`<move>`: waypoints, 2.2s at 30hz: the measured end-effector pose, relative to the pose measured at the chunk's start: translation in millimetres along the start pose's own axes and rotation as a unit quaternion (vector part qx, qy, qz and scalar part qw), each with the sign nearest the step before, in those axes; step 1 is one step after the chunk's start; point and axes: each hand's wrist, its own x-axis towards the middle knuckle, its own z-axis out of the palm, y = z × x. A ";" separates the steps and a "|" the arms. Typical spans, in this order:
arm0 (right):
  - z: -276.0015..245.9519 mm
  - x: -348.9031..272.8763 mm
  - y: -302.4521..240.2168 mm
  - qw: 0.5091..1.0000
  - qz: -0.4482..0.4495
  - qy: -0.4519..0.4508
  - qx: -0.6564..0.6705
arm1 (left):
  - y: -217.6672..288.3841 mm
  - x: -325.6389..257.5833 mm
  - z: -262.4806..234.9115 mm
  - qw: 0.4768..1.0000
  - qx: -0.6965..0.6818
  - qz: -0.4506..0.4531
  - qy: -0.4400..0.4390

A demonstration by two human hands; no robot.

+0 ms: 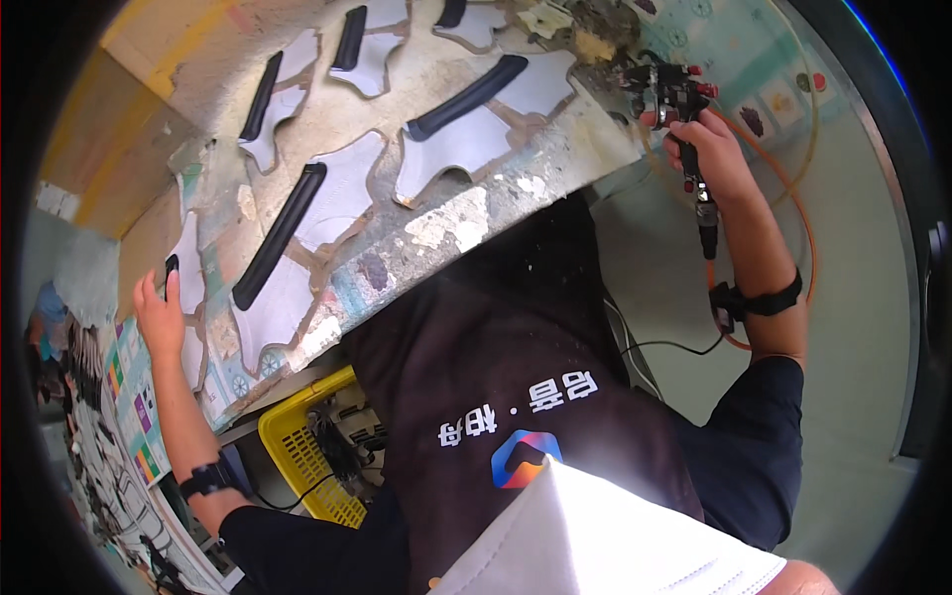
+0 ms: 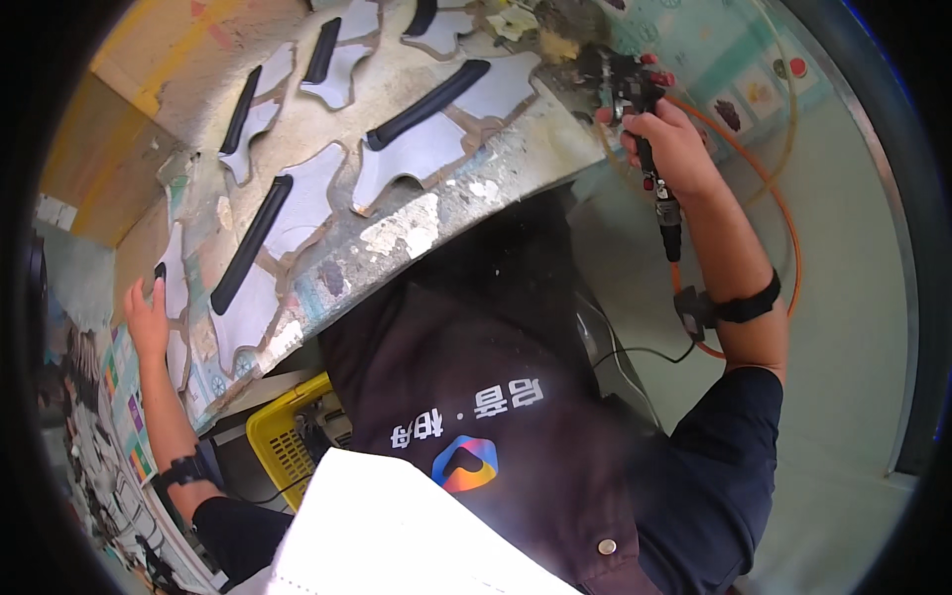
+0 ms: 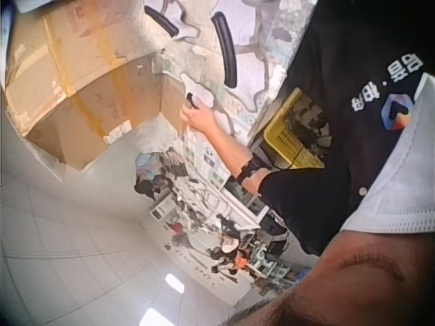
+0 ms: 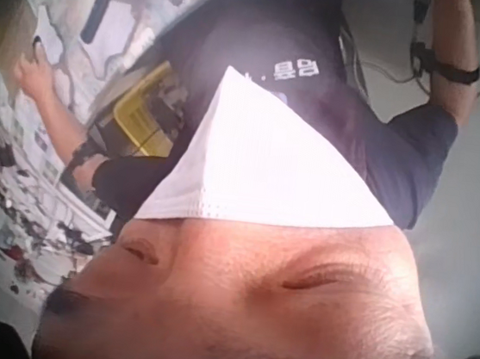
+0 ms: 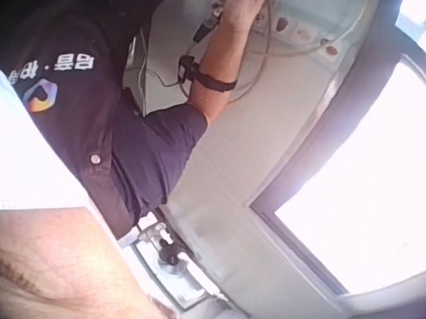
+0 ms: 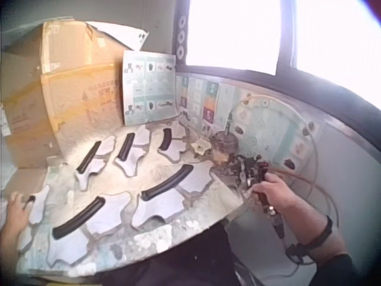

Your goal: Apply a spray coating or adhesive to shoe components using a spray gun on a workbench.

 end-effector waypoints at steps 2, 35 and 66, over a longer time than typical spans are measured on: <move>20.1 -23.0 -24.9 0.995 0.058 -0.035 0.074 | 61.1 -7.8 -34.2 0.972 -0.217 0.075 -0.053; 92.1 -75.8 -88.7 0.972 0.075 -0.135 -0.179 | 217.9 -133.6 -71.1 0.886 -0.387 0.251 0.038; 66.4 -23.1 -63.9 0.983 0.112 -0.038 -0.143 | 217.0 -135.2 -69.7 0.885 -0.397 0.243 0.026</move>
